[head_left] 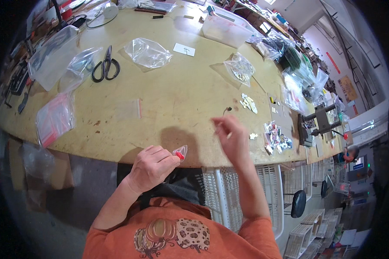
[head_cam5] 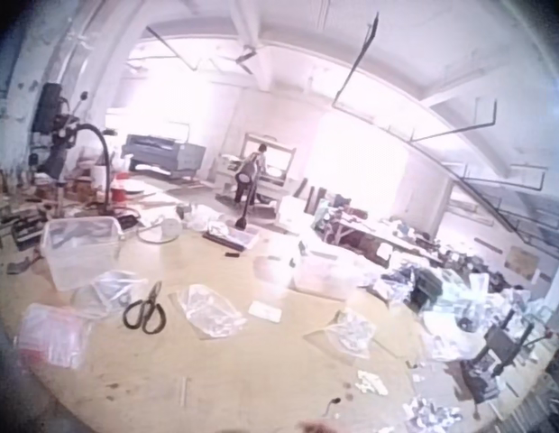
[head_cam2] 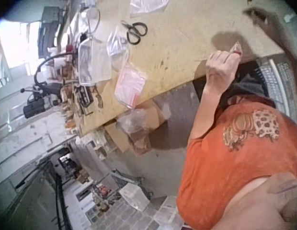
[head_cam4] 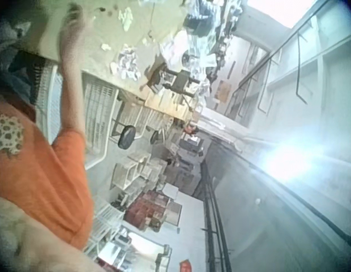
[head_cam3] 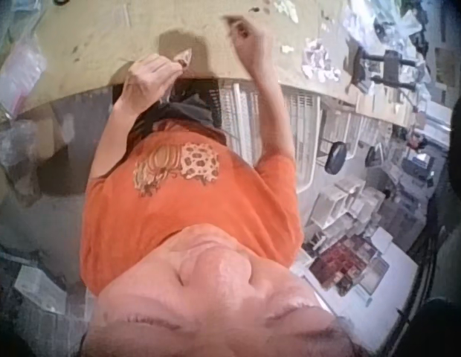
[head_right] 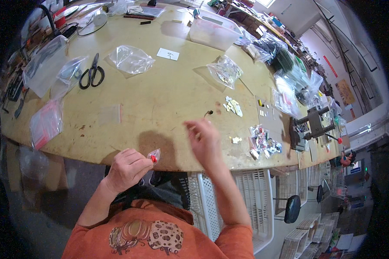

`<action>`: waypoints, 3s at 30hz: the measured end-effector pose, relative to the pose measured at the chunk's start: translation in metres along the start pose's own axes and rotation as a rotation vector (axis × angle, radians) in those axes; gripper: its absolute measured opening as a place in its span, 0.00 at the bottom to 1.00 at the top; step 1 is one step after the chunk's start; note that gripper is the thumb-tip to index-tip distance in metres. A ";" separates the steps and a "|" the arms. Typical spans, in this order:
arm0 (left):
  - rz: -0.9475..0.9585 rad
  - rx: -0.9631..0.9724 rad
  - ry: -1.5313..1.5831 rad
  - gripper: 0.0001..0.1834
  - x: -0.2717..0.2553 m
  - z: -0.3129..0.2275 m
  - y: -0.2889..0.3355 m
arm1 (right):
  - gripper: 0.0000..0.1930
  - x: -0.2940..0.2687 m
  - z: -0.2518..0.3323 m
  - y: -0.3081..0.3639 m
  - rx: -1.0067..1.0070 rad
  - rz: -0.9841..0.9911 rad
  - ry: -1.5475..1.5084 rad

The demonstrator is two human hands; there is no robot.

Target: The person assembles small electronic components by hand, placing wires, connectors, and small parts into clear plastic bags on a workbench. The person moves between tables, gathers additional components, and continues bagging items.

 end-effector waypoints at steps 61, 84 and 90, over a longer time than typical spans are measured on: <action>-0.067 0.006 -0.013 0.09 0.006 0.004 0.010 | 0.12 0.066 0.045 0.043 -0.001 0.069 -0.433; 0.032 0.039 0.124 0.07 0.008 0.009 -0.007 | 0.11 0.000 -0.067 0.026 0.252 0.131 -0.330; 0.039 0.054 0.020 0.08 0.015 0.008 -0.008 | 0.07 -0.048 -0.202 -0.010 0.091 -0.165 0.361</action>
Point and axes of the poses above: each hand's wrist, its own y-axis away from the middle knuckle, its own x-axis out of the palm, z = x × y, the point moved 8 cm from there along -y, towards the middle knuckle, and after that the axes turned 14 degrees about -x, right-handed, at the moved point
